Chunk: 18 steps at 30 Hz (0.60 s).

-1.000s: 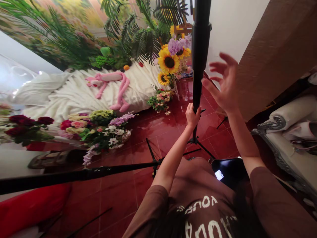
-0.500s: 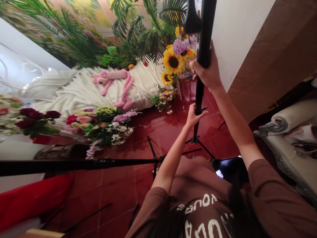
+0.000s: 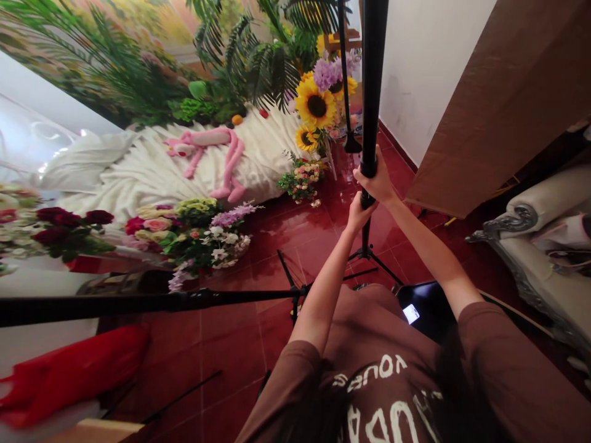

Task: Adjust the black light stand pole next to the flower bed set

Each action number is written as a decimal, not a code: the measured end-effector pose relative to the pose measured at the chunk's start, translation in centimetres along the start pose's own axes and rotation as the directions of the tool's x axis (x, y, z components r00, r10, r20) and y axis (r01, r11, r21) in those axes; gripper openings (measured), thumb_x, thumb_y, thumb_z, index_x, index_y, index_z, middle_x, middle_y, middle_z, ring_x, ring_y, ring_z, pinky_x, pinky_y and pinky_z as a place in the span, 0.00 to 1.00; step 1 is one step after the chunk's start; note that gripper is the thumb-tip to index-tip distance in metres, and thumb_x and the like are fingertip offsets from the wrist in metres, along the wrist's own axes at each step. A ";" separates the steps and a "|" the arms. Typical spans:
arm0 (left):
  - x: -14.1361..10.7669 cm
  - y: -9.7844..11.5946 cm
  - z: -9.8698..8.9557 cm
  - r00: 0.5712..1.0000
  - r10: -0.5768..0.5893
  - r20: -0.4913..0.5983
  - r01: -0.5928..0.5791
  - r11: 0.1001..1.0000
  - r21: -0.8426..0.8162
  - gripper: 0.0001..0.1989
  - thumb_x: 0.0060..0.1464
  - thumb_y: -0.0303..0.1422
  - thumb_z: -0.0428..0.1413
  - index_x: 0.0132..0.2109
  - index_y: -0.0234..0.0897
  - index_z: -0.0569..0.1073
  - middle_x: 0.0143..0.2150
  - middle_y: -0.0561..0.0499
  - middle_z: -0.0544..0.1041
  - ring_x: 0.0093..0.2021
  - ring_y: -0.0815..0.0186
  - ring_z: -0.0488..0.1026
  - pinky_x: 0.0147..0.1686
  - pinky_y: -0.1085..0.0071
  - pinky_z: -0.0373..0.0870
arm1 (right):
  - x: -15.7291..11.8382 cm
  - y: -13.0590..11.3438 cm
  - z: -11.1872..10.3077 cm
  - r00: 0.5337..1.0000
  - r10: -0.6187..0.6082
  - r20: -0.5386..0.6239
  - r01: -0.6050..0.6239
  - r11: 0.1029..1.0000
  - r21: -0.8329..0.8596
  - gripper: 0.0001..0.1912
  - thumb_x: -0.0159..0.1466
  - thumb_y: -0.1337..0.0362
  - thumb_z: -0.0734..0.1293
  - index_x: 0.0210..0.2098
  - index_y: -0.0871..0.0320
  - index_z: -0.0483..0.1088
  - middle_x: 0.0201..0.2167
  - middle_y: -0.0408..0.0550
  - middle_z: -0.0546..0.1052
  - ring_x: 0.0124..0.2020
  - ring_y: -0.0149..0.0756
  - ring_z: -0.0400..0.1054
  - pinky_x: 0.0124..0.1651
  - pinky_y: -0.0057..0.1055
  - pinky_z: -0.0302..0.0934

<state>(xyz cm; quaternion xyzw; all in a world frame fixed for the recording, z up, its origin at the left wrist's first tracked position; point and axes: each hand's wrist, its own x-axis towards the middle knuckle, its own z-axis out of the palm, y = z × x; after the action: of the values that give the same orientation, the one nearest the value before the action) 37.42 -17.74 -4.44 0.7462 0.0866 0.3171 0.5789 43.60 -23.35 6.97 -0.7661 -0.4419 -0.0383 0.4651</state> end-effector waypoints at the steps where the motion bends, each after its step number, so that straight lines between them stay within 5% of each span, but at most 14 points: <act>1: 0.0 0.0 0.0 1.000 -0.004 -0.002 0.004 1.000 0.002 0.18 0.49 0.40 0.63 0.43 0.36 0.70 0.37 0.49 0.75 0.41 0.62 0.74 0.43 0.64 0.72 | 0.0 -0.2 0.0 1.000 0.024 -0.018 -0.024 1.000 -0.014 0.28 0.66 0.57 0.61 0.64 0.50 0.51 0.45 0.48 0.74 0.42 0.38 0.71 0.50 0.40 0.69; 5: -0.1 0.1 -0.1 1.000 0.001 0.014 -0.001 1.000 0.009 0.17 0.49 0.39 0.63 0.43 0.36 0.69 0.38 0.49 0.75 0.41 0.62 0.74 0.43 0.63 0.72 | -0.2 -1.2 -0.6 0.993 0.078 -0.086 -0.083 0.995 -0.054 0.28 0.67 0.56 0.60 0.64 0.51 0.50 0.45 0.49 0.74 0.42 0.38 0.71 0.50 0.39 0.69; 9: -0.1 0.1 -0.1 1.000 0.000 0.017 0.000 1.000 0.010 0.18 0.50 0.40 0.63 0.43 0.36 0.69 0.37 0.49 0.75 0.39 0.63 0.74 0.41 0.65 0.71 | -1.7 -1.4 -2.6 0.999 -0.035 0.015 0.036 0.996 -0.077 0.33 0.67 0.50 0.61 0.67 0.51 0.48 0.55 0.52 0.71 0.53 0.42 0.69 0.54 0.43 0.68; 14: -0.2 0.2 0.1 1.000 0.027 -0.015 -0.026 0.999 0.038 0.17 0.51 0.44 0.62 0.39 0.36 0.68 0.34 0.51 0.72 0.35 0.65 0.72 0.38 0.67 0.69 | -7.3 0.3 -4.9 0.995 -0.100 -0.027 0.095 0.983 -0.156 0.31 0.69 0.49 0.56 0.68 0.49 0.49 0.66 0.53 0.61 0.66 0.45 0.56 0.62 0.48 0.62; 18: -0.2 0.4 0.1 0.999 0.026 -0.023 -0.025 0.999 0.036 0.17 0.51 0.45 0.61 0.39 0.37 0.69 0.35 0.51 0.72 0.36 0.66 0.71 0.39 0.68 0.69 | -11.8 2.6 -4.3 0.994 -0.090 -0.056 0.078 0.979 -0.189 0.29 0.70 0.52 0.54 0.68 0.52 0.49 0.65 0.56 0.63 0.66 0.46 0.57 0.66 0.52 0.57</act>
<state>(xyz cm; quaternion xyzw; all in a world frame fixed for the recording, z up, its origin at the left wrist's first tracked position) 37.30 -18.05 -4.18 0.7537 0.0896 0.3316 0.5604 39.77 -34.58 2.09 -0.7855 -0.4531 -0.1236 0.4031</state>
